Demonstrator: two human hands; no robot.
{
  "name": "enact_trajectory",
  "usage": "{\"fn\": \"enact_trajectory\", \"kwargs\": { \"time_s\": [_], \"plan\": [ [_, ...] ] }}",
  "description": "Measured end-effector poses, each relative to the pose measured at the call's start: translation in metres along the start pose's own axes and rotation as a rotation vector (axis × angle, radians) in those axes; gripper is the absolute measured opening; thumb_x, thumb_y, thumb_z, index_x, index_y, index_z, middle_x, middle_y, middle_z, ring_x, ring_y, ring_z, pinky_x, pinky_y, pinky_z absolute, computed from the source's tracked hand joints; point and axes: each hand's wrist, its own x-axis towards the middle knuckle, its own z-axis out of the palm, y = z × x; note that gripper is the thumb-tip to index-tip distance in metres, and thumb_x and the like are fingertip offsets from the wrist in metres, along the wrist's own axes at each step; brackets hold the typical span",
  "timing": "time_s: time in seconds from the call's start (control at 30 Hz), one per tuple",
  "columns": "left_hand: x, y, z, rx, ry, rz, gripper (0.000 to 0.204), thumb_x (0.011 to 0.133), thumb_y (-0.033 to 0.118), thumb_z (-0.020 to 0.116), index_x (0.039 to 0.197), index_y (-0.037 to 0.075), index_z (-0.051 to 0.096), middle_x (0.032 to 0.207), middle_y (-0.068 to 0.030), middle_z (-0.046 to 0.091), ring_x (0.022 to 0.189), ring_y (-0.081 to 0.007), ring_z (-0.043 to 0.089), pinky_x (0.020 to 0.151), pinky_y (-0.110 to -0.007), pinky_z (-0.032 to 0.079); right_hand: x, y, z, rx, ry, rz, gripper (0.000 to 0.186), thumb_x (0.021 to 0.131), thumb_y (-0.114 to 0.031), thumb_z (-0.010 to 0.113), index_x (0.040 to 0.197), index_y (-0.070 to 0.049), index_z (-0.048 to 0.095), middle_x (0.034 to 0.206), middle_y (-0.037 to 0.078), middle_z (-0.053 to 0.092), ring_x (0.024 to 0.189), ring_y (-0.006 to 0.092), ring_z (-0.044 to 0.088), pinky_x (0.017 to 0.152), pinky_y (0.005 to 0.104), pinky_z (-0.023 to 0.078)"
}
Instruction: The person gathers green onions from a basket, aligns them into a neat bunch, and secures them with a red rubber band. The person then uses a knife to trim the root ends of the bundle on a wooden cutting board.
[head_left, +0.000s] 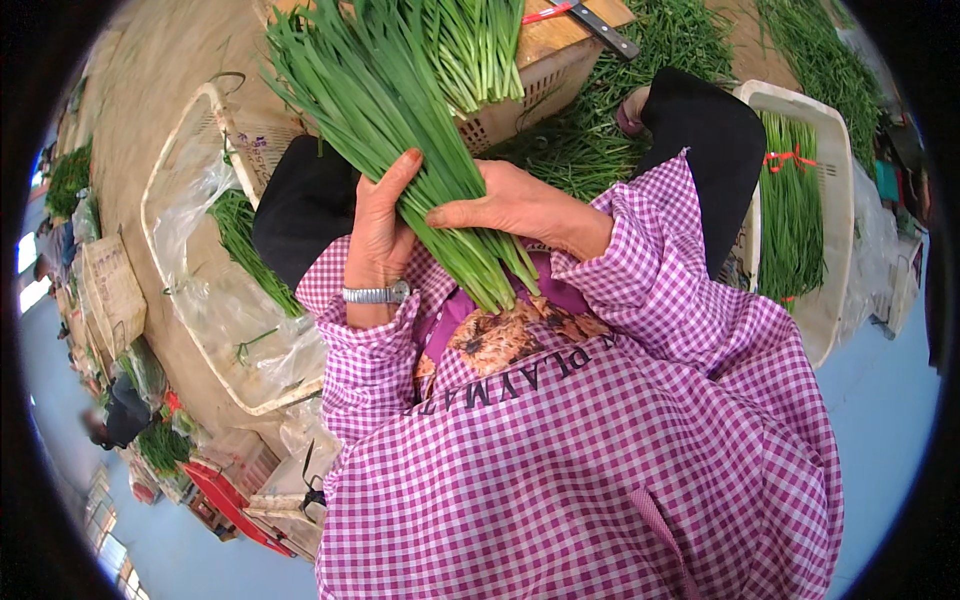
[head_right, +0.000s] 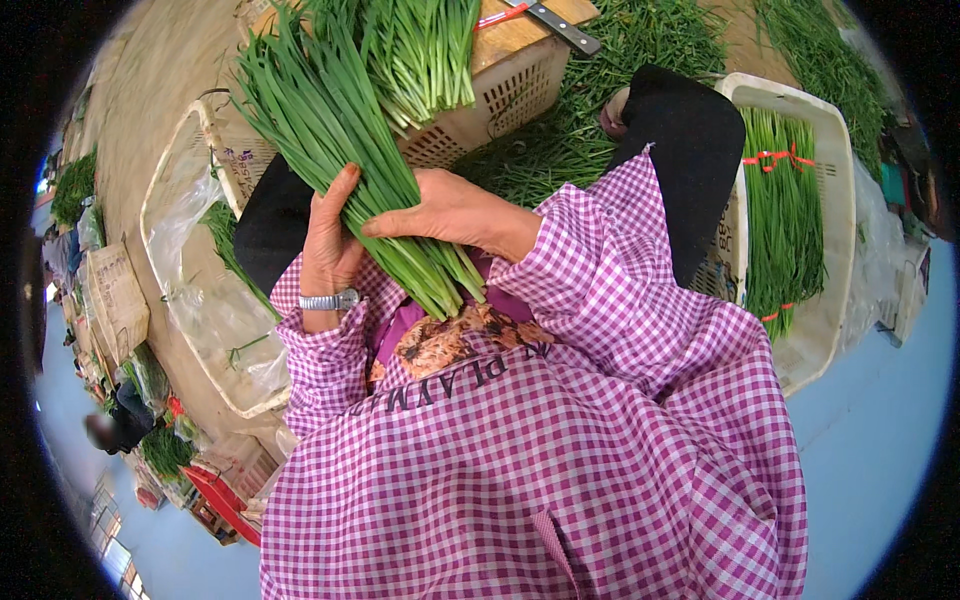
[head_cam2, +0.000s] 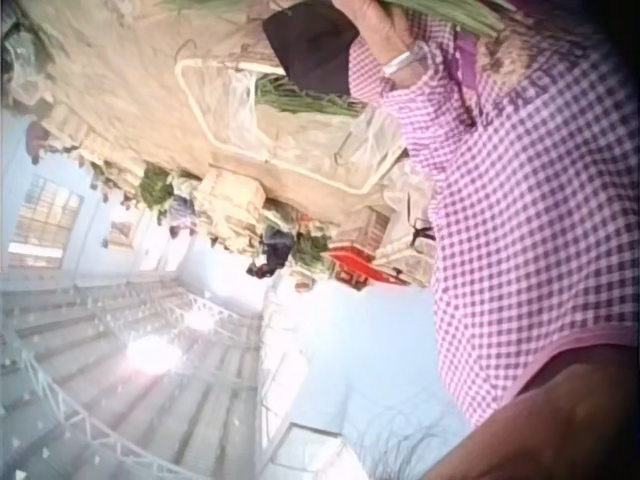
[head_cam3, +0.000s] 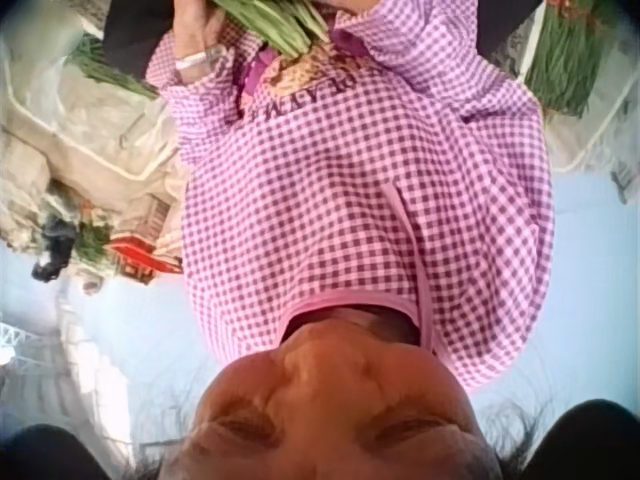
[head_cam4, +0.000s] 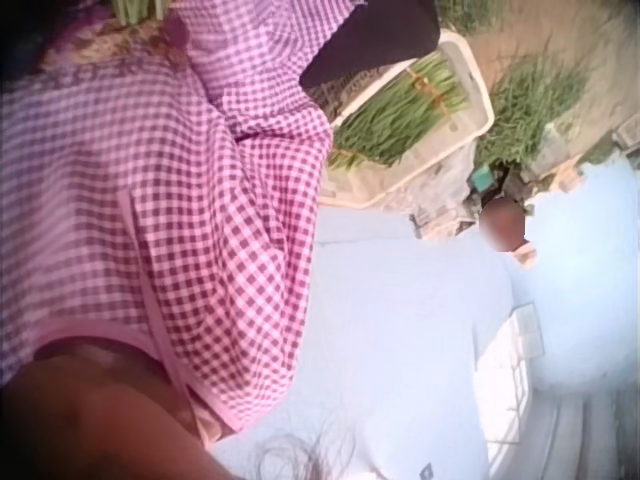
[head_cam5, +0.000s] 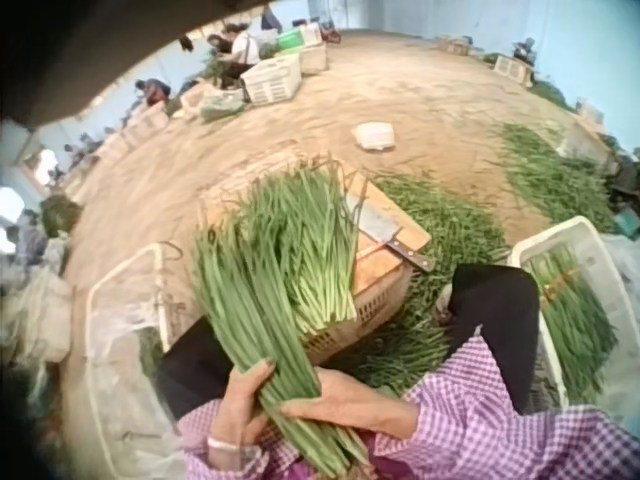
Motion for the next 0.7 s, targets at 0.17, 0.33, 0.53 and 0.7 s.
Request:
{"fn": "enact_trajectory", "kwargs": {
  "time_s": [0.17,0.33,0.53,0.7],
  "plan": [
    [0.007,-0.002,-0.008,-0.058,-0.074,-0.074,0.039,0.088,0.017,0.061,0.121,-0.001,0.050,0.114,-0.0128,0.059,0.102,-0.0235,0.060,0.089,-0.037,0.051,0.014,0.003,-0.015,-0.055,-0.087,0.166,0.037,0.086,-0.024,0.064,0.110,0.003,0.058,0.094,0.005,0.063,0.087,0.0112,0.057,0.075,0.0251,0.047],
    [0.029,-0.038,-0.037,-0.159,-0.076,-0.172,0.037,0.089,0.014,0.060,0.122,0.001,0.050,0.113,-0.0126,0.060,0.100,-0.0249,0.060,0.088,-0.037,0.051,0.010,0.019,-0.020,-0.046,0.001,0.195,0.041,0.087,-0.030,0.062,0.110,0.003,0.059,0.096,0.007,0.063,0.087,0.0120,0.058,0.074,0.0256,0.047],
    [0.023,-0.032,-0.024,-0.193,-0.118,-0.164,0.034,0.088,0.012,0.061,0.119,0.001,0.051,0.108,-0.0108,0.061,0.095,-0.0228,0.062,0.083,-0.036,0.053,-0.036,0.002,-0.009,-0.713,0.646,0.042,0.034,0.077,-0.033,0.070,0.080,0.000,0.060,0.070,0.009,0.061,0.061,0.0159,0.058,0.053,0.0291,0.045],
    [0.024,-0.034,-0.021,-0.197,-0.106,-0.152,0.035,0.087,0.014,0.062,0.118,0.001,0.051,0.106,-0.0110,0.062,0.092,-0.0224,0.063,0.080,-0.035,0.054,-0.047,0.010,0.020,-0.879,0.430,-0.120,0.027,0.075,-0.025,0.069,0.070,-0.003,0.055,0.060,0.011,0.057,0.051,0.0255,0.056,0.048,0.0360,0.042]
  ]
}}
